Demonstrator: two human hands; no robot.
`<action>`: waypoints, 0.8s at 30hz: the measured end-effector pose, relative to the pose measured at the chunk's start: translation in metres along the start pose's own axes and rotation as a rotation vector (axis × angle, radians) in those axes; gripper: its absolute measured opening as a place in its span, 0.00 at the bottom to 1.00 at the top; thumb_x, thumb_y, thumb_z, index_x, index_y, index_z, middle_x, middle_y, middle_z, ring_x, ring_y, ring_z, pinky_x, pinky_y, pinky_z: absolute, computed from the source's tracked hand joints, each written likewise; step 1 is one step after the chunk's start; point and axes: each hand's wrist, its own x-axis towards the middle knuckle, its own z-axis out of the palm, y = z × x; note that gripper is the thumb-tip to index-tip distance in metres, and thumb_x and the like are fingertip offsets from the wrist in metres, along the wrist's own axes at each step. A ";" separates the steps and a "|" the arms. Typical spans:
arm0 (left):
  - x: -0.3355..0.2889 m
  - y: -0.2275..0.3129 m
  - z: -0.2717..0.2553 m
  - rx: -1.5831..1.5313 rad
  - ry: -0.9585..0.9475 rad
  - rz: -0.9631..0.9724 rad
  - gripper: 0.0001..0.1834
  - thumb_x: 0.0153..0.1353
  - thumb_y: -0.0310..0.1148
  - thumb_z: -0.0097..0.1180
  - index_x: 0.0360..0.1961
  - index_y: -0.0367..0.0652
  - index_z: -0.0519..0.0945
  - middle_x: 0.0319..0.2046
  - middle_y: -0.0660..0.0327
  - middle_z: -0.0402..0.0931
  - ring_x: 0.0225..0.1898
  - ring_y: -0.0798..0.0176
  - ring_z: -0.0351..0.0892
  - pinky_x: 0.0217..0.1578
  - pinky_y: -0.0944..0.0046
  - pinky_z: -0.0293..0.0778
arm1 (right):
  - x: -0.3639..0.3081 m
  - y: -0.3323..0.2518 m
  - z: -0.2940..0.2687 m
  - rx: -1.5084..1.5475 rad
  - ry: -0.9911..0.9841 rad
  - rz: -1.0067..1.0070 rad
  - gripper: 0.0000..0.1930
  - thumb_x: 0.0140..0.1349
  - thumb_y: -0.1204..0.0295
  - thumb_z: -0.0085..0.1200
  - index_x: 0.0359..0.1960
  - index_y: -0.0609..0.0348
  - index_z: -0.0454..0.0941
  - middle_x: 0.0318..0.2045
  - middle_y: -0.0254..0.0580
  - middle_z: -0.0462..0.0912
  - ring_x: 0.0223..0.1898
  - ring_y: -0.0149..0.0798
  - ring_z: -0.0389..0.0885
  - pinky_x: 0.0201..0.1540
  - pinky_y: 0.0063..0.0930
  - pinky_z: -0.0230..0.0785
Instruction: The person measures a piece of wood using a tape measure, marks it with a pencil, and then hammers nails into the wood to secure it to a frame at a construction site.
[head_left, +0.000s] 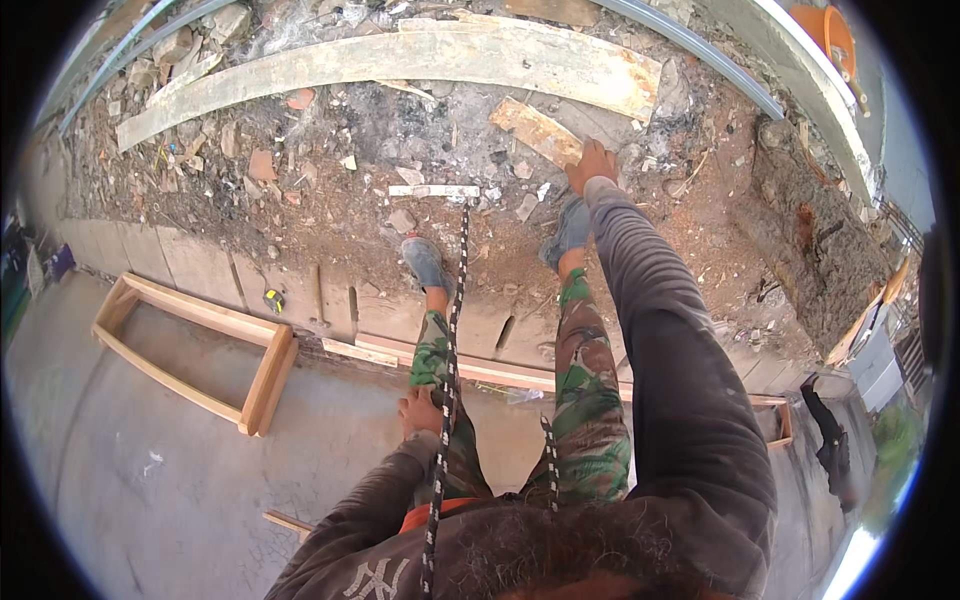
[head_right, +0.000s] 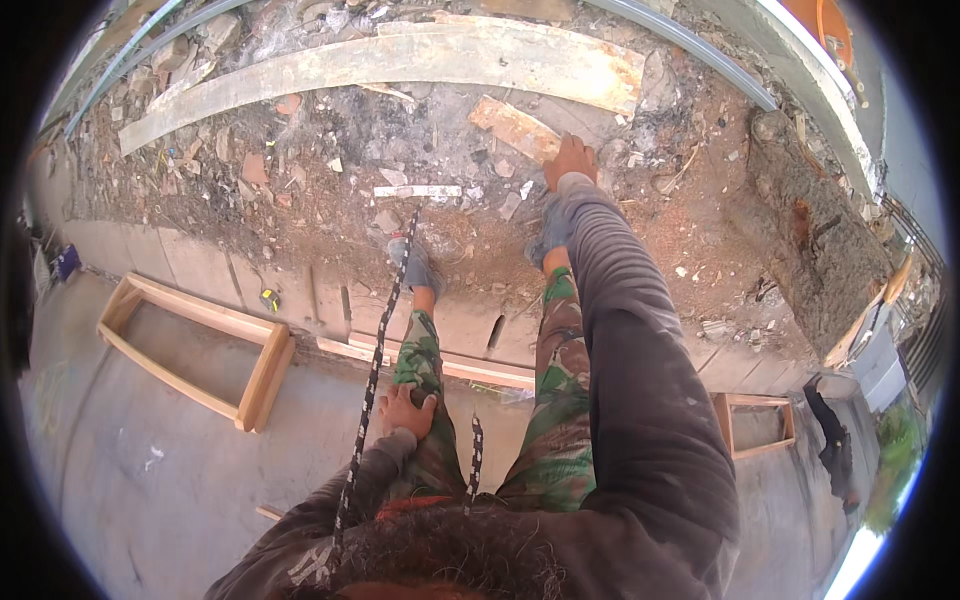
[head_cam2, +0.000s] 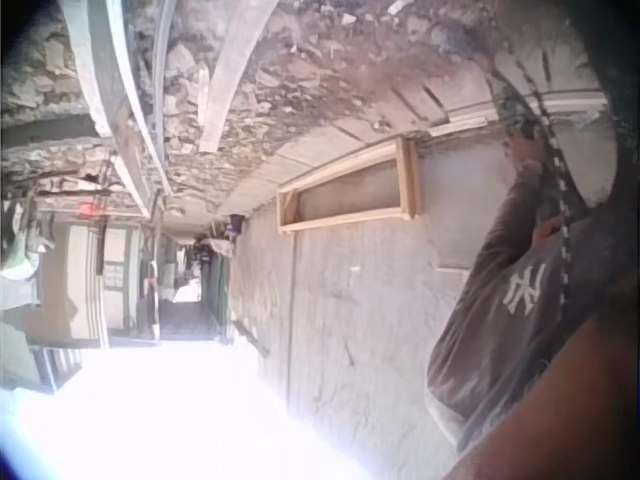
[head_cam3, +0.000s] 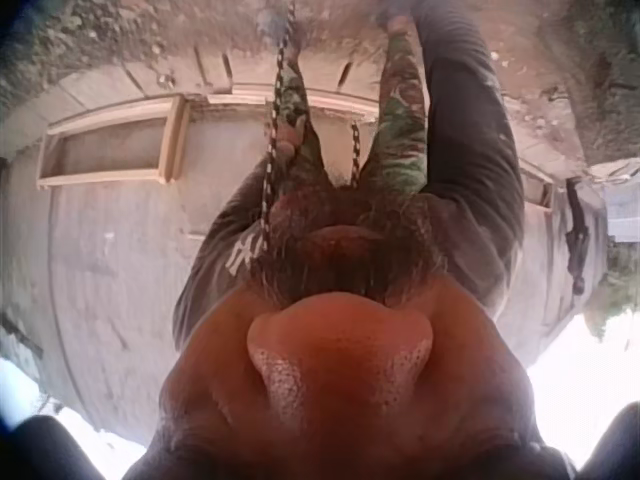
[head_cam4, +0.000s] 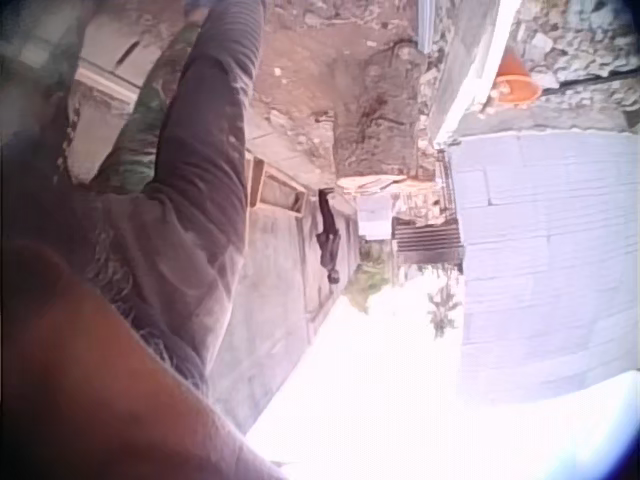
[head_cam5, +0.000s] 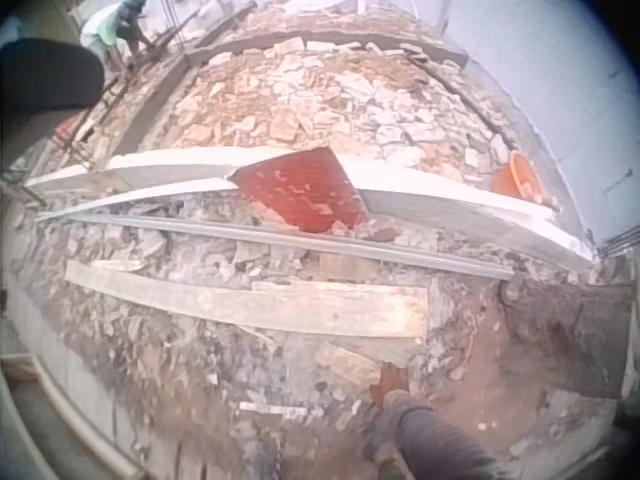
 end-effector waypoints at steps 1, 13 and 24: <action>-0.002 0.003 -0.002 0.002 -0.011 0.009 0.35 0.60 0.56 0.62 0.63 0.47 0.77 0.69 0.49 0.66 0.69 0.40 0.63 0.70 0.45 0.61 | 0.003 -0.004 0.003 0.013 0.040 0.007 0.37 0.63 0.61 0.61 0.73 0.52 0.65 0.73 0.47 0.65 0.73 0.57 0.61 0.73 0.50 0.61; 0.004 -0.022 -0.010 -0.044 0.125 0.143 0.32 0.61 0.54 0.61 0.61 0.46 0.78 0.62 0.50 0.73 0.65 0.41 0.66 0.68 0.46 0.62 | -0.054 -0.007 -0.018 0.120 0.271 -0.240 0.19 0.66 0.68 0.58 0.58 0.58 0.78 0.58 0.52 0.78 0.61 0.57 0.75 0.62 0.49 0.68; -0.042 0.093 -0.168 -1.146 0.112 0.807 0.18 0.72 0.32 0.59 0.58 0.32 0.77 0.52 0.52 0.83 0.45 0.65 0.83 0.50 0.61 0.79 | -0.310 -0.088 -0.148 1.149 0.226 -0.348 0.23 0.78 0.64 0.49 0.65 0.70 0.72 0.61 0.48 0.81 0.62 0.38 0.76 0.65 0.32 0.66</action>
